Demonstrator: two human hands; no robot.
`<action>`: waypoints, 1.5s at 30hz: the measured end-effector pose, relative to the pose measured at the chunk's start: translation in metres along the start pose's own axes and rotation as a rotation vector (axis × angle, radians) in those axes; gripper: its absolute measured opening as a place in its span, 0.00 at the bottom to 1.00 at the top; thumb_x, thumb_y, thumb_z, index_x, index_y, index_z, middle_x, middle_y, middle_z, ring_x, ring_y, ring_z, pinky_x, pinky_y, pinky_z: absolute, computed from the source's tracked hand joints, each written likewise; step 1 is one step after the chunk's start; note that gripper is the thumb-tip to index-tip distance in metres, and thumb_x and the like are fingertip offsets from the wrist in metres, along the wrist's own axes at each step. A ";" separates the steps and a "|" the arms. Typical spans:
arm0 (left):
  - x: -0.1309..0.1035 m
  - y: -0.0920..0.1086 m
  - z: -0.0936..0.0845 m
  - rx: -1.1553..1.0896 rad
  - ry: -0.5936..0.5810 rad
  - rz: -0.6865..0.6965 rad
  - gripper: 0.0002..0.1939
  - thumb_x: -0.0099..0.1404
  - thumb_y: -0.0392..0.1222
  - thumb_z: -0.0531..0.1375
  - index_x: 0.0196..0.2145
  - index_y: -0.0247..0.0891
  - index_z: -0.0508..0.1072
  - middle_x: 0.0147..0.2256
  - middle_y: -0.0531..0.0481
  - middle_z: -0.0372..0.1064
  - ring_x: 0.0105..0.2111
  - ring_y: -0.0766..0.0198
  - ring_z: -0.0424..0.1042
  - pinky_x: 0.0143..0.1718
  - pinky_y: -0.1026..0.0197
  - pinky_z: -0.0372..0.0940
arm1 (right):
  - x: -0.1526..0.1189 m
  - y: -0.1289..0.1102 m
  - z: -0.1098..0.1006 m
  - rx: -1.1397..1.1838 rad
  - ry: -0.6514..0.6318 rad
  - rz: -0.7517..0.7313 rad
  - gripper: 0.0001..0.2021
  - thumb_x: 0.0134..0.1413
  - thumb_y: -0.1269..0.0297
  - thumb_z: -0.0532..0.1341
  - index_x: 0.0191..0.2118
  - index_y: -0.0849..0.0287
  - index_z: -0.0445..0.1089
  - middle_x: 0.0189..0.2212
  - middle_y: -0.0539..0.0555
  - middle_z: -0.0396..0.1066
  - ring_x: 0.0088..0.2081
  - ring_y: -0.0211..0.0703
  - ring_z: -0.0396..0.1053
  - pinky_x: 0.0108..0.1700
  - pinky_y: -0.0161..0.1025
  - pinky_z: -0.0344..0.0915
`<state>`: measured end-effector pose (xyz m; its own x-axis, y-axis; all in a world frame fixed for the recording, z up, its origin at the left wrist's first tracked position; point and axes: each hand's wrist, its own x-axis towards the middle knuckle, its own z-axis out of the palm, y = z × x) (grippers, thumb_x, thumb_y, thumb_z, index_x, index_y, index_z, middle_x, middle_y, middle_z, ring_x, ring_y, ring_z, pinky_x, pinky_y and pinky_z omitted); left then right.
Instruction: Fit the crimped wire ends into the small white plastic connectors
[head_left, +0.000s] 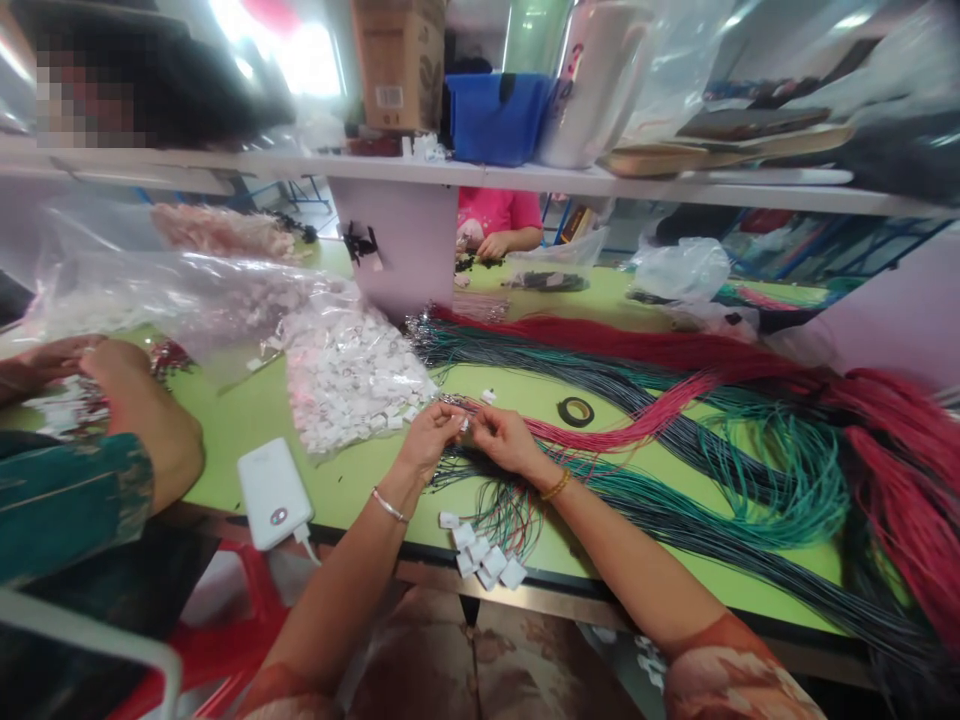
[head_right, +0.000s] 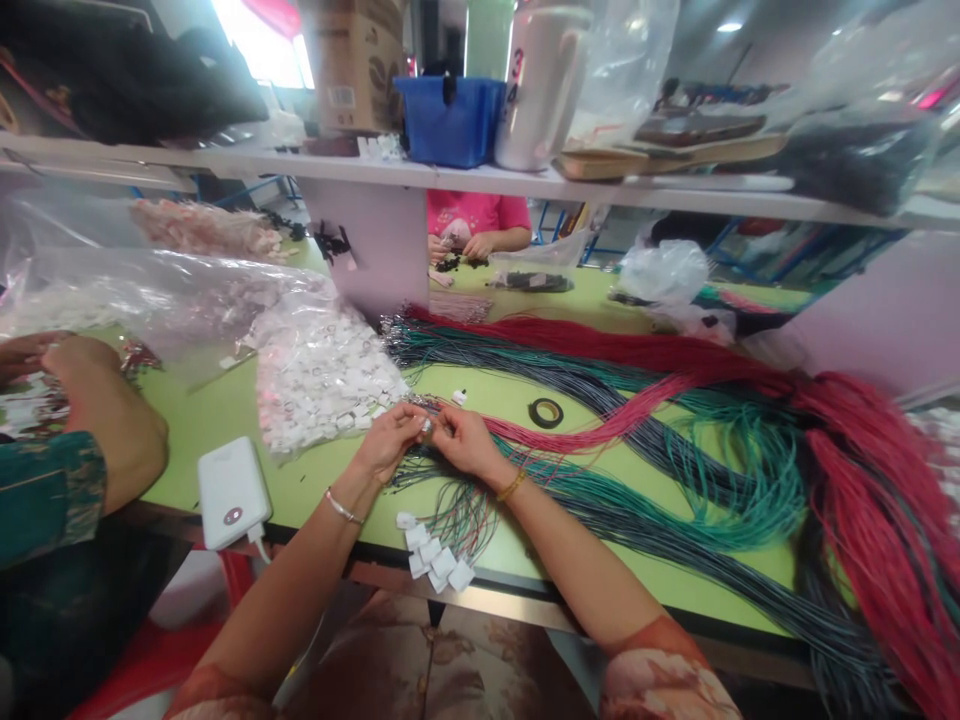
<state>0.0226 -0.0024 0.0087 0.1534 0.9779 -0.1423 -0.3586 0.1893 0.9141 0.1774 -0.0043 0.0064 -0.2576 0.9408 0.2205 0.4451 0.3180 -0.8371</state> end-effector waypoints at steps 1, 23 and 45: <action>0.000 0.000 0.000 0.007 -0.002 -0.003 0.14 0.46 0.40 0.70 0.28 0.32 0.72 0.23 0.51 0.70 0.23 0.71 0.64 0.27 0.67 0.58 | 0.000 0.000 0.000 -0.010 0.003 0.002 0.13 0.51 0.57 0.57 0.23 0.59 0.61 0.18 0.46 0.57 0.22 0.33 0.51 0.24 0.32 0.49; 0.002 0.006 -0.006 -0.030 0.011 -0.087 0.13 0.46 0.40 0.70 0.27 0.32 0.72 0.31 0.46 0.73 0.24 0.72 0.64 0.26 0.67 0.59 | 0.035 0.020 -0.048 -0.695 -0.029 0.115 0.08 0.56 0.67 0.53 0.34 0.62 0.68 0.30 0.57 0.71 0.28 0.39 0.61 0.30 0.35 0.49; 0.002 0.004 -0.006 -0.127 -0.041 -0.105 0.11 0.50 0.38 0.68 0.29 0.33 0.72 0.34 0.47 0.73 0.26 0.72 0.66 0.30 0.67 0.62 | 0.001 -0.008 -0.023 0.106 -0.051 0.024 0.07 0.48 0.62 0.58 0.27 0.61 0.64 0.19 0.45 0.59 0.22 0.31 0.52 0.25 0.31 0.52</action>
<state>0.0164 0.0008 0.0097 0.2323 0.9483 -0.2163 -0.4516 0.3021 0.8395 0.1934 -0.0028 0.0251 -0.2927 0.9398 0.1766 0.3592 0.2792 -0.8905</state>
